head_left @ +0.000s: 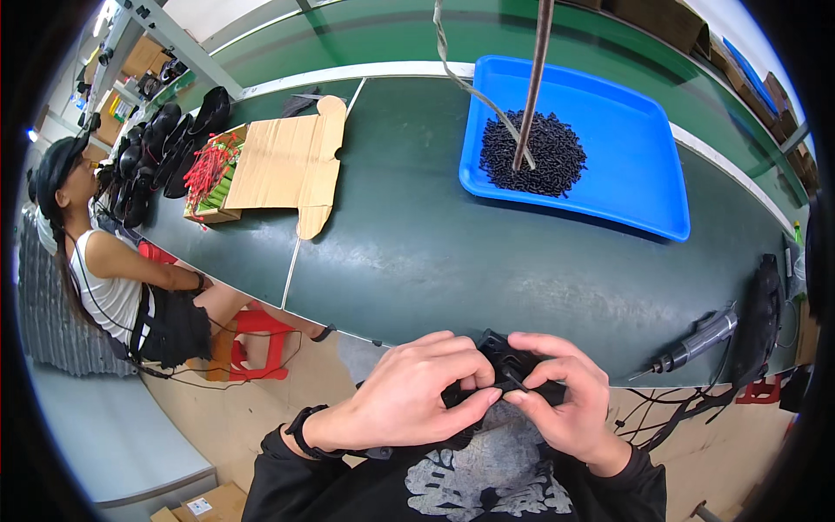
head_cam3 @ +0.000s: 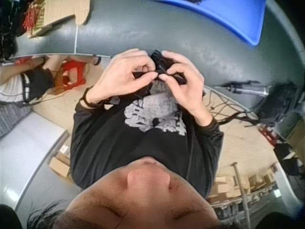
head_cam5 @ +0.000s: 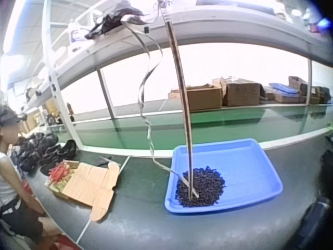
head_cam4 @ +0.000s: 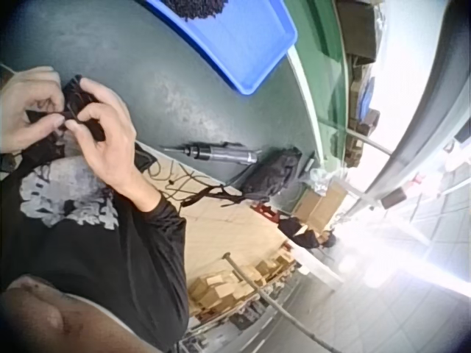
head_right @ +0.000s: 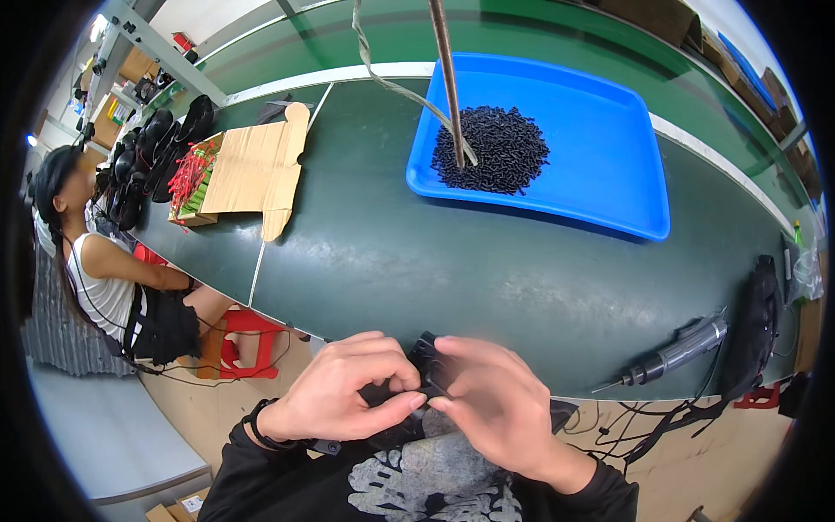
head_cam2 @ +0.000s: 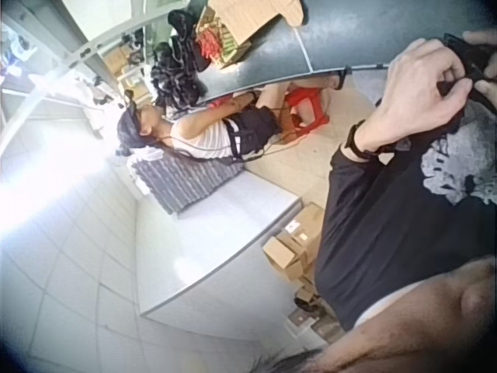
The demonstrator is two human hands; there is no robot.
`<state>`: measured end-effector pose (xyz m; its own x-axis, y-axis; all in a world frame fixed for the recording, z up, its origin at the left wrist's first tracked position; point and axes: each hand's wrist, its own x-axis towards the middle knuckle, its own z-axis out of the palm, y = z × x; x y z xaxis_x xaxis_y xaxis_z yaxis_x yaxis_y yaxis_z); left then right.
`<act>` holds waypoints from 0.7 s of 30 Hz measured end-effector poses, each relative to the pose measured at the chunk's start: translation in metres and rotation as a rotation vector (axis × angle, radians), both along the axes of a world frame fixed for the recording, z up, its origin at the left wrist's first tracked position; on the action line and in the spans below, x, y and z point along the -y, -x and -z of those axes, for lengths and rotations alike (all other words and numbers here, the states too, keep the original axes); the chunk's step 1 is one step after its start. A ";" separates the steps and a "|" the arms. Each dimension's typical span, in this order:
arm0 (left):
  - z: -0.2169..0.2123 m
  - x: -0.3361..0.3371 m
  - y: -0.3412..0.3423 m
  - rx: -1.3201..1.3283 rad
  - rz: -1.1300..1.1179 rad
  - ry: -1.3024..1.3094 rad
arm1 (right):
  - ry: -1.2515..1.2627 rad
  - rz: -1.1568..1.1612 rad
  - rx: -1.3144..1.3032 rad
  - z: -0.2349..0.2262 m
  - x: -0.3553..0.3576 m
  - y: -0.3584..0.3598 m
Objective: The recorder is seen assembling small electronic components on a workbench in a factory setting.
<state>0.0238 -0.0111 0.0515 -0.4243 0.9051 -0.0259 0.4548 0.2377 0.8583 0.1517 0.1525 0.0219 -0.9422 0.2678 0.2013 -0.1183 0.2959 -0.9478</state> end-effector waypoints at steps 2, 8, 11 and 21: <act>0.003 0.001 -0.003 0.027 -0.018 -0.014 | -0.035 0.008 -0.107 0.003 -0.001 0.000; 0.023 0.007 -0.005 0.285 -0.037 -0.034 | 0.055 -0.025 0.035 0.002 -0.002 0.000; 0.032 0.008 -0.009 0.331 -0.046 -0.053 | 0.061 -0.023 0.028 0.003 -0.003 0.000; 0.024 0.000 -0.008 0.305 -0.105 0.010 | -0.088 -0.187 0.049 0.013 -0.012 0.008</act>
